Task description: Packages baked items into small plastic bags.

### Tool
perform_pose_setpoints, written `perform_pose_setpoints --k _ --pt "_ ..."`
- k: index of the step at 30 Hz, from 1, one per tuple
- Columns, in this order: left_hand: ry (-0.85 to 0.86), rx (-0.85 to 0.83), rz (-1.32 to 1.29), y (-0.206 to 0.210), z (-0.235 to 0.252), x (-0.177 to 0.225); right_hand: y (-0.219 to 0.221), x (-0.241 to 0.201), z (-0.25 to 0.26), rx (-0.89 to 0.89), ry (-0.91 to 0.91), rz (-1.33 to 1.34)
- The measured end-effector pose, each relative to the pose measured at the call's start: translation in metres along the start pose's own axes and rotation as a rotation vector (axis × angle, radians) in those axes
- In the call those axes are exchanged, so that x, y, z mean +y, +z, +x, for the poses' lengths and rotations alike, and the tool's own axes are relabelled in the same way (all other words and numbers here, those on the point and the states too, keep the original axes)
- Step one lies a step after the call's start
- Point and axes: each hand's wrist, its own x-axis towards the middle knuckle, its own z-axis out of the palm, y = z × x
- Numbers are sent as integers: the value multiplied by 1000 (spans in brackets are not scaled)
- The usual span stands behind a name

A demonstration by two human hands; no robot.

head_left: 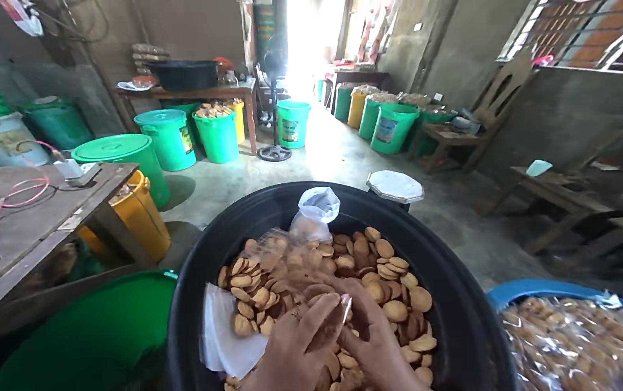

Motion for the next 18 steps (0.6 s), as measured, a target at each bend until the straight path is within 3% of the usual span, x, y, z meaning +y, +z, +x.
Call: perform_pose_setpoints --k 7,14,18 --pt "-22 -26 10 2 0 3 1 0 0 32 36 -15" --pt "-193 -53 -103 3 7 11 0 7 2 213 -411 -593" --pt "-209 -41 -68 -2 12 18 -3 9 1 224 -521 -630"
